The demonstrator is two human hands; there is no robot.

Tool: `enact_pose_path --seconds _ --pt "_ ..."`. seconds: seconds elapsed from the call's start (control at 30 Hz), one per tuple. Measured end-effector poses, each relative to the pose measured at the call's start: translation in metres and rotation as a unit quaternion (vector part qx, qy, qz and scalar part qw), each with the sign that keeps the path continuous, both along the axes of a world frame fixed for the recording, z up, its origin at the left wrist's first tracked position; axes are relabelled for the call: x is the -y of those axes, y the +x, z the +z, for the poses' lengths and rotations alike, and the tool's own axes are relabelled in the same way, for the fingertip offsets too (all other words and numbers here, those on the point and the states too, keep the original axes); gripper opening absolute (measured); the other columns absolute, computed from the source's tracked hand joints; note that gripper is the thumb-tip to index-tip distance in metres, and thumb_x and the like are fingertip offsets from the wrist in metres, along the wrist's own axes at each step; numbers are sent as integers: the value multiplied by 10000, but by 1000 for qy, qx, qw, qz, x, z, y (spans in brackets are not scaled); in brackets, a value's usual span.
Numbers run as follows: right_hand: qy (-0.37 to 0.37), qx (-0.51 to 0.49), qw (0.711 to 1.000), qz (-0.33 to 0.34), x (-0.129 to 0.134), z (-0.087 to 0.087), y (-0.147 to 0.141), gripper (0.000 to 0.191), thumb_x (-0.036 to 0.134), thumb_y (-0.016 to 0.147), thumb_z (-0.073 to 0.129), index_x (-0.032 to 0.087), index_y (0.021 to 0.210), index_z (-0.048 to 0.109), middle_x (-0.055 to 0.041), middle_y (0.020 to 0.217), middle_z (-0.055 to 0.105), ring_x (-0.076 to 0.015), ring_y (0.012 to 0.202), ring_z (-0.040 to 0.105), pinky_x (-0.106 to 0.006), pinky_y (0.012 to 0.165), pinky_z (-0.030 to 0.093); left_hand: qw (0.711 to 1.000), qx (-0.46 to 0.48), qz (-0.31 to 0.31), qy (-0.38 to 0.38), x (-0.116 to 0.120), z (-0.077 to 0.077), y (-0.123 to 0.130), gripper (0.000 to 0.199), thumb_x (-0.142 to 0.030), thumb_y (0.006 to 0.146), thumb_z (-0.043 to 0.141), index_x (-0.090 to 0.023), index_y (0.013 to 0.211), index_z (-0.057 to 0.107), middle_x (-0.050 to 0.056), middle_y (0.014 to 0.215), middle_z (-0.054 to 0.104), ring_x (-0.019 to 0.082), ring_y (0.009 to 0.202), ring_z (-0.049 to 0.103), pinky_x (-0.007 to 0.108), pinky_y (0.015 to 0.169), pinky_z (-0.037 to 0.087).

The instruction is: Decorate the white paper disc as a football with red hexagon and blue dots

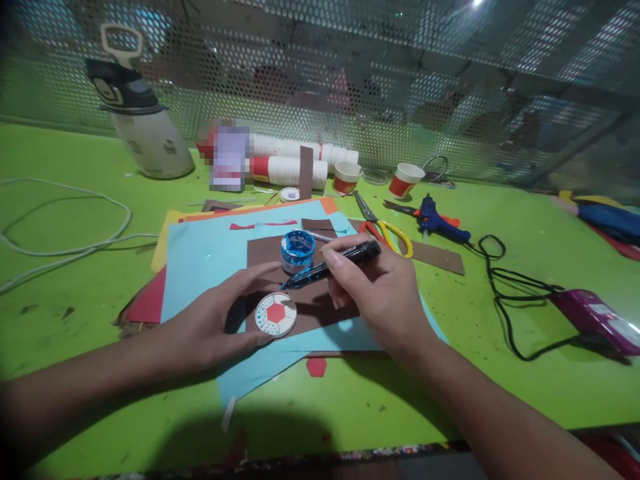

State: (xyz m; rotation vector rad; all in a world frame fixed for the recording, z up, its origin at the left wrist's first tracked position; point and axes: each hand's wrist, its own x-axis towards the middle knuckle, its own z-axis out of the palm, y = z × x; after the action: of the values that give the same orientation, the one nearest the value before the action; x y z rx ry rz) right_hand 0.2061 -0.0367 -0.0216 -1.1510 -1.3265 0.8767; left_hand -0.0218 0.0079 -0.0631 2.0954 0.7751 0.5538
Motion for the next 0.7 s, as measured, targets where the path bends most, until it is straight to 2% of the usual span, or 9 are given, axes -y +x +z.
enact_pose_path --seconds 0.17,0.33,0.43,0.57,0.7 --pt "-46 -21 998 47 0 3 1 103 298 907 625 225 941 690 31 565 602 -100 504 552 -223 494 449 998 -24 18 54 1 -2 0 825 -276 771 740 -256 1454 278 89 1252 550 273 1119 535 451 941 458" --pt "-74 -43 993 85 3 8 0 101 263 885 645 220 965 689 15 647 619 -118 603 588 -246 586 485 997 -32 11 72 3 3 0 860 -380 753 774 -257 1449 285 92 1271 540 292 1129 517 463 939 455" --pt "-72 -31 995 67 5 6 0 92 243 879 646 221 958 688 30 623 594 -104 579 566 -227 563 481 997 -31 2 71 2 5 -1 857 -356 749 770 -267 1445 279 86 1317 526 299 1164 504 476 972 440" --pt "-60 41 997 16 7 1 -5 92 276 885 638 210 936 677 44 576 574 -86 516 532 -200 492 459 999 -16 -22 38 1 7 -3 845 -254 750 735 -293 1451 264 62 1352 508 284 1202 500 468 1018 422" --pt "-37 100 994 1 6 0 -15 40 230 871 629 200 882 652 55 556 585 -77 491 554 -184 483 483 1000 -1 -16 2 0 5 -4 837 -191 757 706 -293 1457 259 52 1353 517 265 1233 496 462 1064 393"
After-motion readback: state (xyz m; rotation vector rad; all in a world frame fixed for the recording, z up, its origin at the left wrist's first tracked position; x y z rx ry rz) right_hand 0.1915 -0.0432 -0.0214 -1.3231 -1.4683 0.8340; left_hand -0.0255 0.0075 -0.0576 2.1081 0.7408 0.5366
